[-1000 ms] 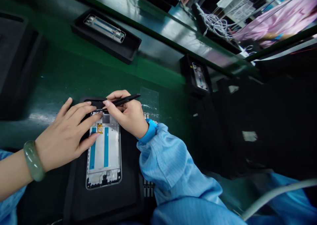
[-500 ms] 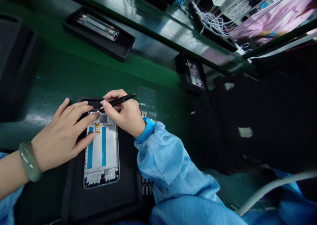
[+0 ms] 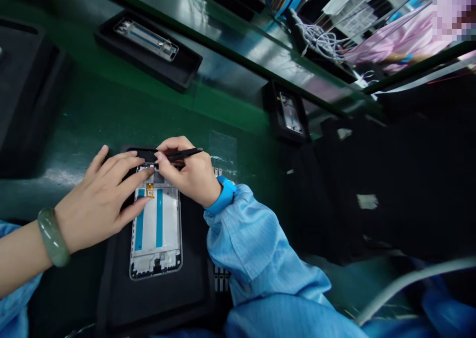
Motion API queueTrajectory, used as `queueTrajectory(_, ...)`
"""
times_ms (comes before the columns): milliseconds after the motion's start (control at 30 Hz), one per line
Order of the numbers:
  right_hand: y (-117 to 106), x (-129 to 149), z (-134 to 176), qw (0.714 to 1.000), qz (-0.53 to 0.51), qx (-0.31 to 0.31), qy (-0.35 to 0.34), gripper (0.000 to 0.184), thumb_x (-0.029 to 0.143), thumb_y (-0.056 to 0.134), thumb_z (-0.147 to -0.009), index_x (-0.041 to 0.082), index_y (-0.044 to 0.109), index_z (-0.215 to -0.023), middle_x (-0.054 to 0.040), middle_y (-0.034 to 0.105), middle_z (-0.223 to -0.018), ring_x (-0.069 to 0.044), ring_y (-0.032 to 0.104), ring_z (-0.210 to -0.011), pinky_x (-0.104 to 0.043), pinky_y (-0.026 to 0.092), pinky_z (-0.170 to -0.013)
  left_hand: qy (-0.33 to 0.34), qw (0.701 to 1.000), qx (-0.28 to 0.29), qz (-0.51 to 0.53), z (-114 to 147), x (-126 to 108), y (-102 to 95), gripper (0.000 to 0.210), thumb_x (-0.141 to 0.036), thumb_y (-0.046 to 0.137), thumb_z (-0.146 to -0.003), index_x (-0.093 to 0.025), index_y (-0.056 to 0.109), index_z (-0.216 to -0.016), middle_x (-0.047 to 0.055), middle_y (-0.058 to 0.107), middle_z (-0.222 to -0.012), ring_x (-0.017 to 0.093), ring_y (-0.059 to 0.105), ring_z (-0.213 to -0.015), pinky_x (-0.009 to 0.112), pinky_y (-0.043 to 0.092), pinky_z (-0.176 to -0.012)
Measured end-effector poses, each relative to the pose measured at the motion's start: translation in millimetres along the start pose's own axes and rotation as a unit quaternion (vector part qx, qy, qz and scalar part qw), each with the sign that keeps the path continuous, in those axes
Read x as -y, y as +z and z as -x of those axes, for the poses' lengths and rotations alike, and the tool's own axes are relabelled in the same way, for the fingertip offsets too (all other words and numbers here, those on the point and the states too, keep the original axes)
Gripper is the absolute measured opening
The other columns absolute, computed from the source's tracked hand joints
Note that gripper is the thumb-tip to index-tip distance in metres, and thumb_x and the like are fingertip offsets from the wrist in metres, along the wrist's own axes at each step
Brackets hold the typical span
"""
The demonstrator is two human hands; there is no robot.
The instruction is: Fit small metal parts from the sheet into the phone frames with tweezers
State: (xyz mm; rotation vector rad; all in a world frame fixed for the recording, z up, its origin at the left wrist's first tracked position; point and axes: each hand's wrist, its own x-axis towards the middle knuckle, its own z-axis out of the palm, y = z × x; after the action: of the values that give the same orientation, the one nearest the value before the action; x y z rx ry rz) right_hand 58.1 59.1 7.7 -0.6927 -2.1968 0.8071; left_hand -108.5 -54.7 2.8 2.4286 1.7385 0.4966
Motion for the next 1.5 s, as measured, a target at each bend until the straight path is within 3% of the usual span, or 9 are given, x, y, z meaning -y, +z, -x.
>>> queueTrajectory(267, -1.8, 6.8, -4.6, 0.991, 0.090, 0.042, -0.087, 0.010, 0.018, 0.047, -0.088, 0.017, 0.057, -0.091, -0.0030, 0.067, -0.087, -0.013, 0.064, -0.078, -0.023, 0.051, -0.072, 0.012, 1.000, 0.009, -0.016, -0.8, -0.7, -5.8, 0.048, -0.047, 0.042, -0.091, -0.015, 0.057, -0.124, 0.017, 0.056, -0.127, 0.037, 0.046, -0.127, 0.068, 0.019, -0.111)
queueTrajectory(467, -3.6, -1.0, 2.2, 1.000, 0.002, -0.010, 0.002, 0.002, 0.018, 0.054, -0.084, 0.018, 0.056, -0.084, 0.0001, 0.064, -0.081, -0.009, 0.062, -0.067, -0.020, 0.052, -0.064, 0.010, 1.000, 0.017, -0.008, 0.0, -3.8, -5.8, 0.053, -0.049, 0.046, -0.089, -0.016, 0.054, -0.129, 0.016, 0.055, -0.130, 0.036, 0.043, -0.130, 0.067, 0.018, -0.112)
queueTrajectory(600, -4.5, -2.9, 6.1, 0.997, -0.059, -0.022, 0.052, 0.006, 0.024, 0.058, -0.085, 0.019, 0.058, -0.085, 0.0011, 0.064, -0.079, -0.008, 0.061, -0.062, -0.019, 0.051, -0.058, -0.005, 1.000, 0.021, 0.001, 0.4, -5.2, -4.4, 0.050, -0.047, 0.046, -0.089, -0.018, 0.054, -0.129, 0.015, 0.054, -0.131, 0.035, 0.042, -0.132, 0.067, 0.018, -0.112)
queueTrajectory(1033, -4.6, -4.1, 4.6, 0.994, -0.069, -0.013, 0.089, 0.007, 0.026, 0.058, -0.085, 0.019, 0.057, -0.086, 0.0008, 0.064, -0.082, -0.009, 0.063, -0.067, -0.021, 0.052, -0.061, -0.011, 1.000, 0.024, 0.009, 1.1, -5.6, -4.6, 0.049, -0.047, 0.046, -0.089, -0.019, 0.053, -0.129, 0.014, 0.053, -0.132, 0.034, 0.041, -0.133, 0.066, 0.018, -0.113)
queueTrajectory(1167, -4.3, -3.9, 5.8, 0.997, -0.061, -0.008, 0.054, 0.007, 0.026, 0.057, -0.086, 0.019, 0.057, -0.086, 0.0011, 0.064, -0.081, -0.009, 0.062, -0.065, -0.021, 0.052, -0.061, -0.007, 1.000, 0.029, 0.007, 1.1, -4.8, -4.4, 0.050, -0.048, 0.045, -0.090, -0.019, 0.051, -0.130, 0.014, 0.053, -0.133, 0.034, 0.040, -0.133, 0.066, 0.019, -0.112)
queueTrajectory(1400, -1.7, 1.0, 6.1, 0.995, 0.069, -0.012, -0.067, 0.008, 0.018, 0.050, -0.088, 0.020, 0.057, -0.084, -0.0016, 0.066, -0.082, -0.012, 0.064, -0.079, -0.024, 0.052, -0.072, 0.002, 1.000, 0.021, 0.003, 1.3, -3.8, -3.6, 0.052, -0.050, 0.045, -0.089, -0.018, 0.052, -0.128, 0.015, 0.054, -0.131, 0.035, 0.042, -0.131, 0.067, 0.019, -0.112)
queueTrajectory(1500, -3.2, 0.3, 6.1, 0.996, 0.059, -0.012, -0.071, 0.008, 0.018, 0.051, -0.088, 0.020, 0.057, -0.084, -0.0016, 0.066, -0.083, -0.012, 0.064, -0.078, -0.023, 0.052, -0.071, 0.003, 1.000, 0.022, 0.002, 1.5, -3.9, -3.8, 0.052, -0.050, 0.044, -0.090, -0.017, 0.052, -0.129, 0.016, 0.054, -0.131, 0.035, 0.041, -0.131, 0.067, 0.019, -0.111)
